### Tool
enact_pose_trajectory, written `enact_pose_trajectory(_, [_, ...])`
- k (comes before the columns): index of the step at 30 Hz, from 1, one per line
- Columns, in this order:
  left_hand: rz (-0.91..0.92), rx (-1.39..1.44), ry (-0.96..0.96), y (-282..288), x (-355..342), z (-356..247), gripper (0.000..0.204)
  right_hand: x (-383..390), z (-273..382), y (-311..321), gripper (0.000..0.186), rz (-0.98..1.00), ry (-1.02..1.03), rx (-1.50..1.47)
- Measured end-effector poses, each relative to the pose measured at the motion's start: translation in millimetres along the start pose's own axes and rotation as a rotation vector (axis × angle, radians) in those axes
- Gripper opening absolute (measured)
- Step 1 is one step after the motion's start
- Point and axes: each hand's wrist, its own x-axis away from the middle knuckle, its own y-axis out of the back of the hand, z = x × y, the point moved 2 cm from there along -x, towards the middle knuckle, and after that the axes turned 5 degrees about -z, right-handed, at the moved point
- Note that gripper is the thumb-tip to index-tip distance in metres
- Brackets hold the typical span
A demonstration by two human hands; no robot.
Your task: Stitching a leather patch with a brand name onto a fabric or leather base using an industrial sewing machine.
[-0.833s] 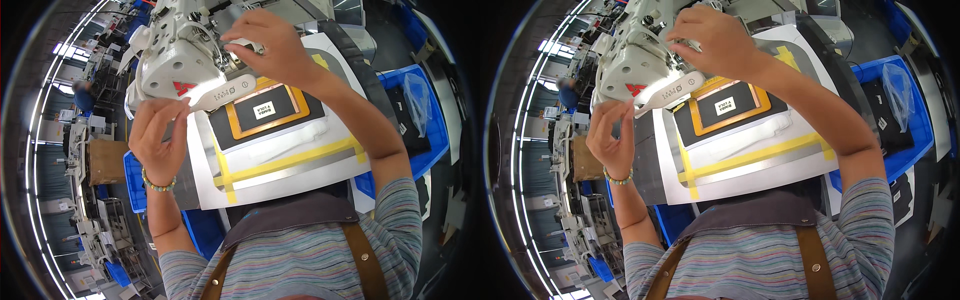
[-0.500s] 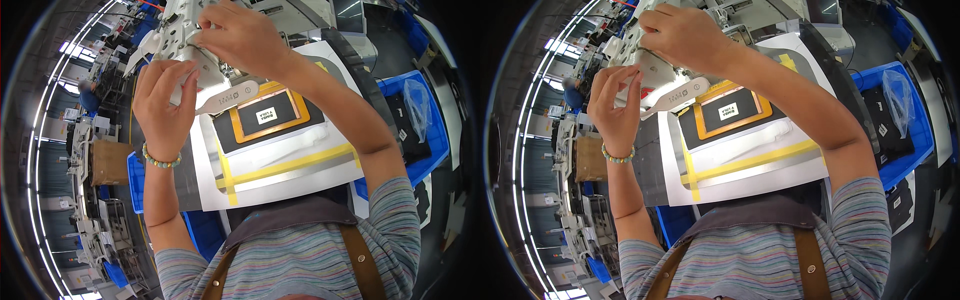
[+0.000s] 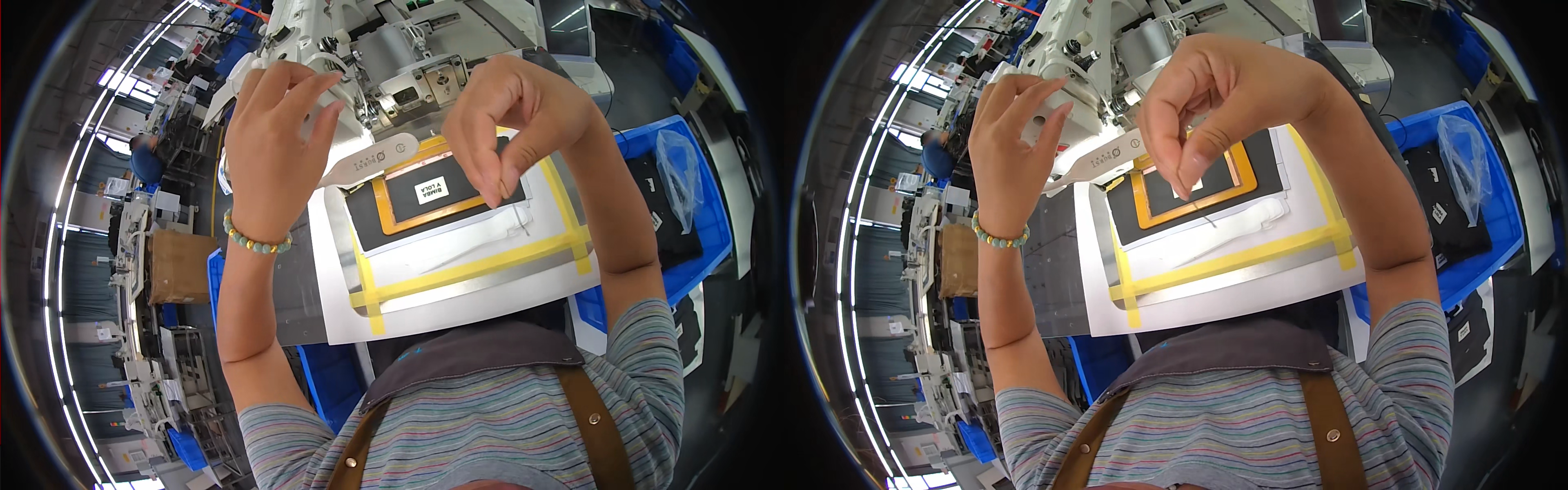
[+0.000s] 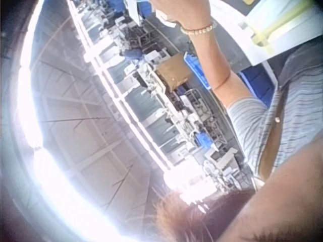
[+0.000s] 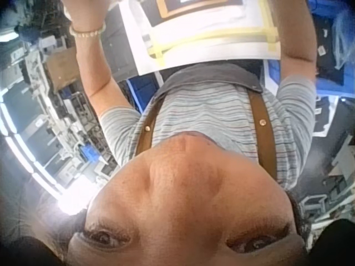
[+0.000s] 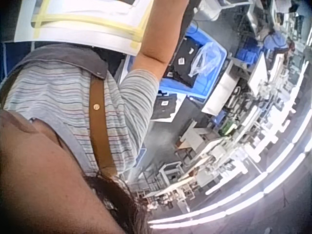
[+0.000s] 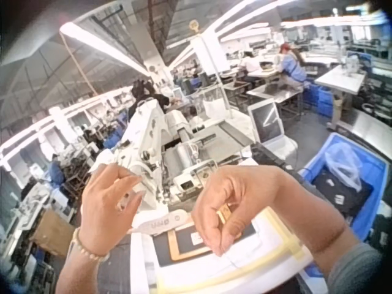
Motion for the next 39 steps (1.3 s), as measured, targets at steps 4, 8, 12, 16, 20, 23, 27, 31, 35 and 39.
enact_pose_trajectory(4, [0.083,-0.170,-0.073,-9,-17,2,0.028,8,16,3,0.010,0.159,0.050,-0.015])
enact_pose_trajectory(8, [0.090,-0.198,-0.068,-18,-22,-1,0.022,16,20,10,0.008,0.253,0.064,-0.025])
enact_pose_trajectory(12, [0.053,-0.291,-0.005,-18,-21,-5,0.017,13,2,5,0.009,0.164,0.023,-0.010])
enact_pose_trajectory(16, [0.060,-0.317,-0.005,-20,-21,-6,0.012,5,-14,-7,0.008,0.239,-0.182,0.030])
enact_pose_trajectory(20, [0.070,-0.370,-0.048,-19,-22,-7,0.011,-1,-30,-12,0.006,0.299,-0.390,0.076])
enact_pose_trajectory(23, [0.077,-0.366,-0.093,-22,-24,-6,0.010,3,-42,-9,0.009,0.328,-0.393,0.036])
enact_pose_trajectory(27, [0.123,-0.366,-0.160,-20,-27,-6,0.009,0,-52,-14,0.009,0.349,-0.409,0.048])
enact_pose_trajectory(31, [0.231,-0.378,-0.264,-18,-34,-6,0.008,-4,-59,-20,0.010,0.379,-0.414,0.029])
enact_pose_trajectory(35, [0.290,-0.300,-0.264,-18,-38,-3,0.008,-4,-58,-25,0.011,0.372,-0.406,0.033])
enact_pose_trajectory(39, [0.334,-0.285,-0.180,-5,-32,2,0.006,-8,-28,-12,0.014,0.075,-0.231,0.103])
